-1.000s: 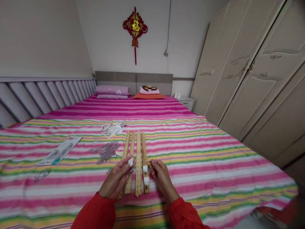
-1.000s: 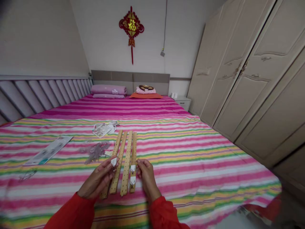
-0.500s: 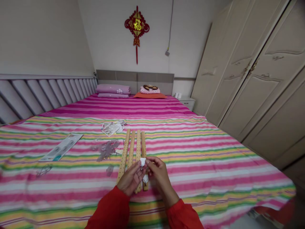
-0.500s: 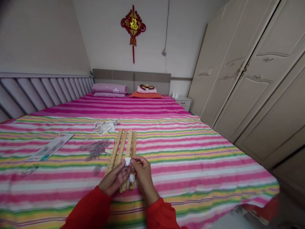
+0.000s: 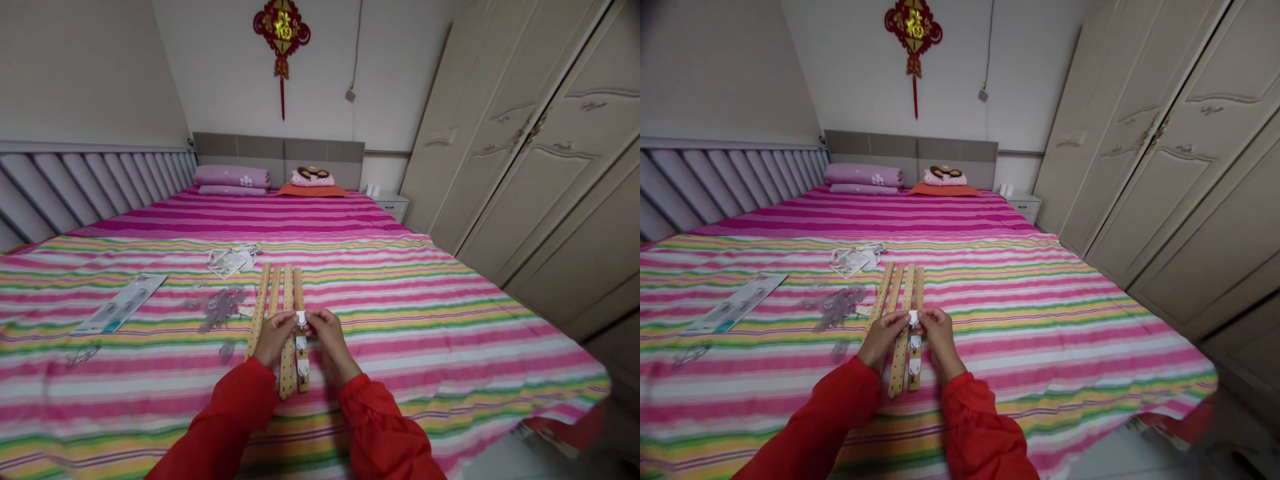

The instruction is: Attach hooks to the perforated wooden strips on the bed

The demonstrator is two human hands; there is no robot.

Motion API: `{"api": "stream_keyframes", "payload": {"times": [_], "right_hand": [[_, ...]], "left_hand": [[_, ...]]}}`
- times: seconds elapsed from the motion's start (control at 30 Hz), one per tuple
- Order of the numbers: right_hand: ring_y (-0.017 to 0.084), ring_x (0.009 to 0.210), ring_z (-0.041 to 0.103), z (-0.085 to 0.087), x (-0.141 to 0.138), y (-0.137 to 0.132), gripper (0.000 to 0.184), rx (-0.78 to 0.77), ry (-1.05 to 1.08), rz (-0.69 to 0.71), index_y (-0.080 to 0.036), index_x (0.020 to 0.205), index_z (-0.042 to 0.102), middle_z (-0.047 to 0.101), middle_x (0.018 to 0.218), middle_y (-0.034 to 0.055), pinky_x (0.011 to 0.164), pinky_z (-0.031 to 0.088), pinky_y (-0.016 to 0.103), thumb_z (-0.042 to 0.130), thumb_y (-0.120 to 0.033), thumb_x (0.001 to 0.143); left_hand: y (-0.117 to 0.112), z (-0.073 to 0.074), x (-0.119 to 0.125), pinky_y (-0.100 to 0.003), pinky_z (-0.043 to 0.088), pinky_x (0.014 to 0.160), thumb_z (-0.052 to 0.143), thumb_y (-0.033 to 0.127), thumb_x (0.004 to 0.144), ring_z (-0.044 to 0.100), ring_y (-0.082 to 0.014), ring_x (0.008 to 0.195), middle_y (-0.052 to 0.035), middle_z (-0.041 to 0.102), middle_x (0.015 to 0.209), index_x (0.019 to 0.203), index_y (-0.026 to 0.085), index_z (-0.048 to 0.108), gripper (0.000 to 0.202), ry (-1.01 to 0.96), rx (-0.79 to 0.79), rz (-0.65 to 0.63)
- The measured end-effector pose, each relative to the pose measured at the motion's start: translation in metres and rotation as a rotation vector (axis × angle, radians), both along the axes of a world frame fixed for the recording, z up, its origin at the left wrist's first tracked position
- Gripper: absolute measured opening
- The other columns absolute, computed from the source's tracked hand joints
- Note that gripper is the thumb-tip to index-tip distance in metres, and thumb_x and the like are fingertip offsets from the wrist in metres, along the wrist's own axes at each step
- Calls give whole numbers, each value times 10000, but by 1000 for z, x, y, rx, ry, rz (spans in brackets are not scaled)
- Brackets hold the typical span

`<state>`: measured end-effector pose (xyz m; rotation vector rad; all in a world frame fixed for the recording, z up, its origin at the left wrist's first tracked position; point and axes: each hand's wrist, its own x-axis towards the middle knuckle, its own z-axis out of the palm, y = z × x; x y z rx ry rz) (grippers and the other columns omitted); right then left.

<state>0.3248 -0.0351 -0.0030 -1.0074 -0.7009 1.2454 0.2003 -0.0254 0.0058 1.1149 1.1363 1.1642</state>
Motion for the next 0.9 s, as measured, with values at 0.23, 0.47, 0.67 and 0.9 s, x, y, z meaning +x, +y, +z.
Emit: {"api": "stream_keyframes", "payload": {"times": [0.23,0.47,0.67,0.9], "right_hand": [[112,407,530,-24,3,20,224,-66,-11,-12,-155,611,633,611,450,-17,444,447,237,764,-297,497],[102,395,516,-39,2,31,180,-74,-33,-20,-150,591,642,607,436,-20,439,420,228,725,-275,492],[102,409,498,-44,1,32,144,-54,-66,-50,-154,567,650,594,440,-25,443,394,231,718,-263,502],[93,388,455,-53,0,37,151,-60,-115,-60,-154,564,643,569,424,-40,426,362,229,721,-263,495]], "left_hand": [[19,-27,-3,-239,446,590,691,349,595,573,-120,594,16,631,633,1008,132,686,467,192,138,3],[27,-37,1,-275,487,675,611,224,647,618,-150,651,-21,684,700,922,142,708,303,405,188,26],[26,-39,3,-279,448,726,574,158,717,612,-147,682,-38,703,766,939,184,711,262,631,265,40],[18,-36,6,-344,361,845,483,169,823,616,-191,884,-66,699,915,1040,193,670,287,966,339,13]]}}
